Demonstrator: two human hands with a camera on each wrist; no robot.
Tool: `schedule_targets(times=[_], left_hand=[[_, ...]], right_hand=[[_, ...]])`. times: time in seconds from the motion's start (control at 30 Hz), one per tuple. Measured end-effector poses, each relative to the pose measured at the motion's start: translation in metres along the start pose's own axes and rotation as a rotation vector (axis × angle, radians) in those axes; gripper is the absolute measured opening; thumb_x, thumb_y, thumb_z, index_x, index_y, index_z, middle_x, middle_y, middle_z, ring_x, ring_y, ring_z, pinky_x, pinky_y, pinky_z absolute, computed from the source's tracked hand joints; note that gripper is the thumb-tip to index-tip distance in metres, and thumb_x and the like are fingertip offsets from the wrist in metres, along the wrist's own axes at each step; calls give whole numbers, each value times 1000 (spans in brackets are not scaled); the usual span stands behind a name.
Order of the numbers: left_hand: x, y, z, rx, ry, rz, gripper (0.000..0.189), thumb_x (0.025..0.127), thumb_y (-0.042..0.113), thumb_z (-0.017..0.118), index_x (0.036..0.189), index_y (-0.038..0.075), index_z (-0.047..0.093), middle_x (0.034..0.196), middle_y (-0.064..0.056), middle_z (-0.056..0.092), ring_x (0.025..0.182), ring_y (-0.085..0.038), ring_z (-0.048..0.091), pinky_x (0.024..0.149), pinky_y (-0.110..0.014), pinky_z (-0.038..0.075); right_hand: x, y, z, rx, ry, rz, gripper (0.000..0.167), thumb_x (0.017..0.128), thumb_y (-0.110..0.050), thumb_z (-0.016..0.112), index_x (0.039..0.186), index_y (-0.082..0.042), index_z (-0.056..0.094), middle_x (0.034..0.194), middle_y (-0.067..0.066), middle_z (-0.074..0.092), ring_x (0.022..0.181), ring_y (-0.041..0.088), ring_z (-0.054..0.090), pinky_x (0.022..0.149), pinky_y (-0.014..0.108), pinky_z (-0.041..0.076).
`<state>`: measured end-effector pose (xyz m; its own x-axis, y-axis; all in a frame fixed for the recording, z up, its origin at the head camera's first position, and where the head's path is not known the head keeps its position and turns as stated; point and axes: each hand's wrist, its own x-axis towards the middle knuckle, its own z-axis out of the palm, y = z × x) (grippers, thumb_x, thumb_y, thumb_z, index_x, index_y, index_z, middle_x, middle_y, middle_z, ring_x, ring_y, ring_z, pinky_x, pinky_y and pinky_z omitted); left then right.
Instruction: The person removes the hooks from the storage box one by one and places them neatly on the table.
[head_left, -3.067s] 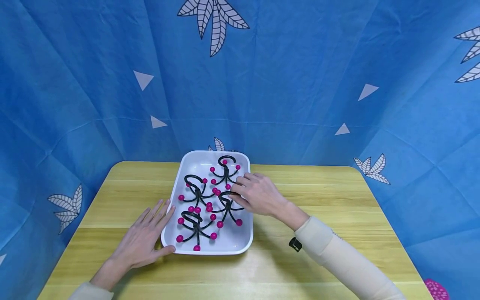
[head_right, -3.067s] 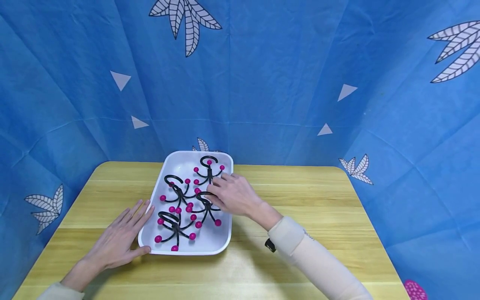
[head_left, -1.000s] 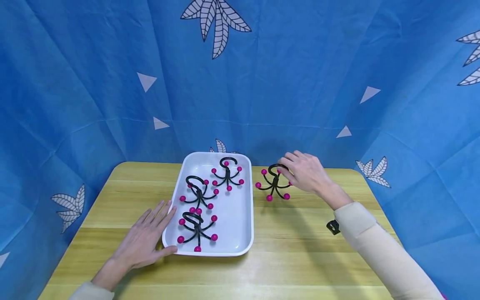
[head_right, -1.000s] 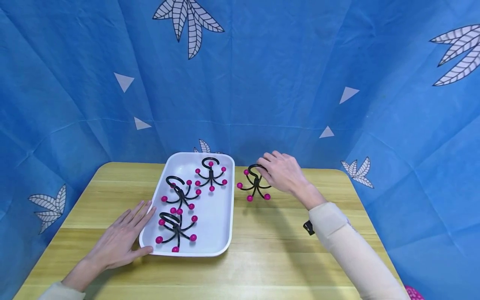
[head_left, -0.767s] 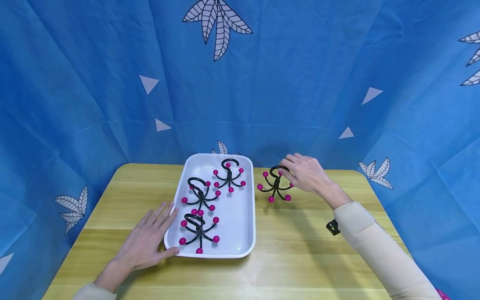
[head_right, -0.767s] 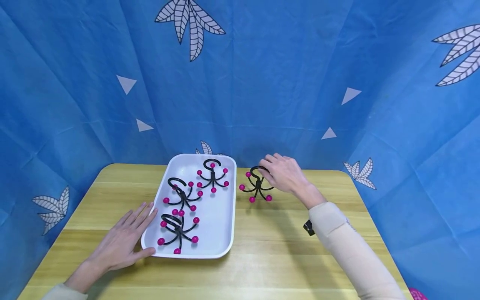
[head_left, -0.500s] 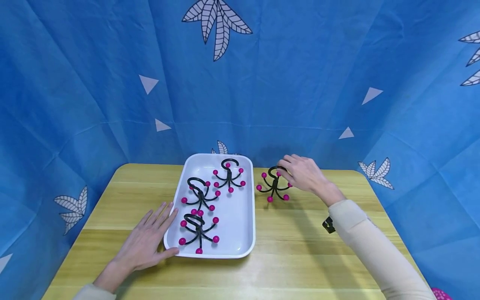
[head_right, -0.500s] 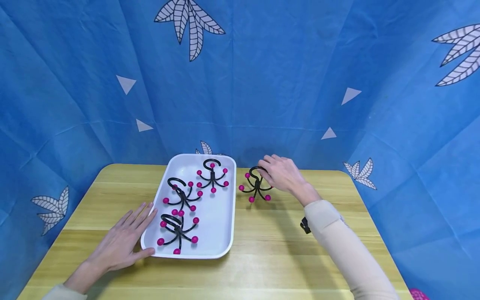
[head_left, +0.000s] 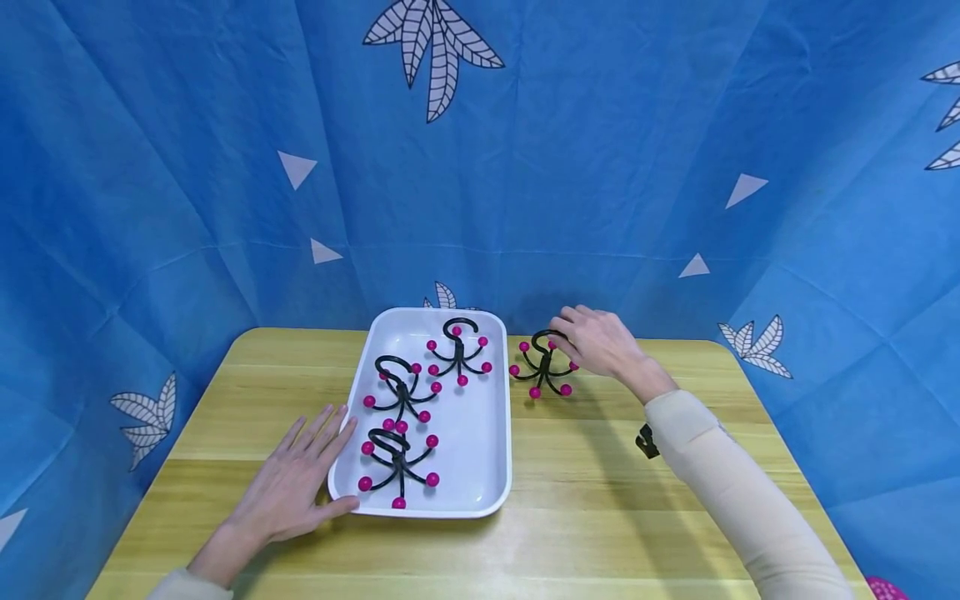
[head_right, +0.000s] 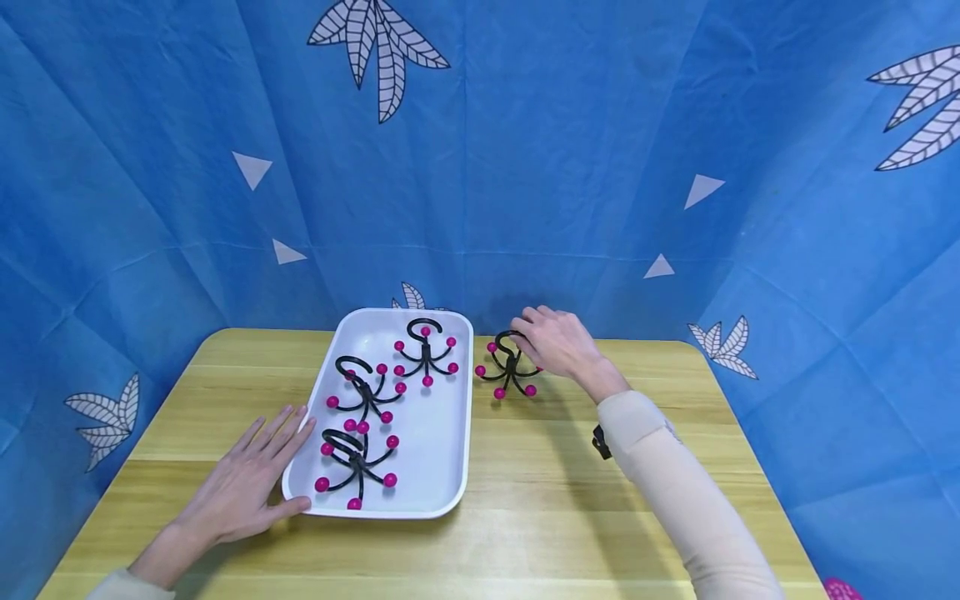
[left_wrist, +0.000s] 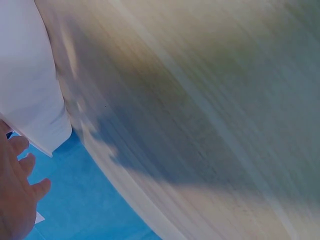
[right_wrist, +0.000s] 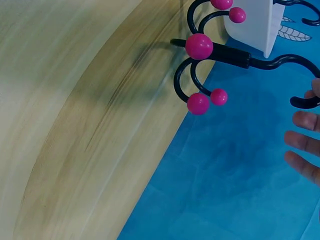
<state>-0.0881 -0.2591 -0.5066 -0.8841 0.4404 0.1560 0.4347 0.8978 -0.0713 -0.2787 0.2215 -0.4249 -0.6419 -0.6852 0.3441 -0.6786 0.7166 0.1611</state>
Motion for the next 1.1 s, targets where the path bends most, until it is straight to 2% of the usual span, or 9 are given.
schedule_targets(times=[0.2,0.43,0.67,0.93,1.1], left_hand=[[0,1,-1,-13,-1,-5,108,85,81,60,164,10,37,171,-16,38,158,-38,36,129,-59,30],[0,1,-1,-16,-8,-9,109,85,81,60,163,10,38,170,-16,39,158,-38,36,129,-59,29],[0,1,-1,-13,-8,-6,108,85,81,60,163,9,38,170,-16,39,158,-38,36,129,-58,30],[-1,1,0,-7,-14,-15,109,85,83,57,164,10,37,171,-16,39,159,-37,36,130,-58,30],[0,1,0,-4,-5,-11,109,85,83,58,164,10,37,171,-16,38,158,-37,37,129,-58,31]], right_hand=[[1,4,4,-11,-17,14,21,103,-28,68,115,-12,75,100,8,72,82,25,66,59,36,58],[1,10,7,-14,-75,56,26,105,-31,63,120,-12,73,108,9,73,91,28,68,65,40,62],[0,10,6,-27,-93,58,27,104,-31,66,121,-12,73,107,9,73,90,27,68,64,40,61],[3,8,2,-57,-85,46,38,104,-40,65,130,-13,71,109,8,72,91,26,67,65,36,59],[8,3,-5,-48,-93,61,43,103,-44,65,131,-12,70,111,9,71,93,27,66,70,37,60]])
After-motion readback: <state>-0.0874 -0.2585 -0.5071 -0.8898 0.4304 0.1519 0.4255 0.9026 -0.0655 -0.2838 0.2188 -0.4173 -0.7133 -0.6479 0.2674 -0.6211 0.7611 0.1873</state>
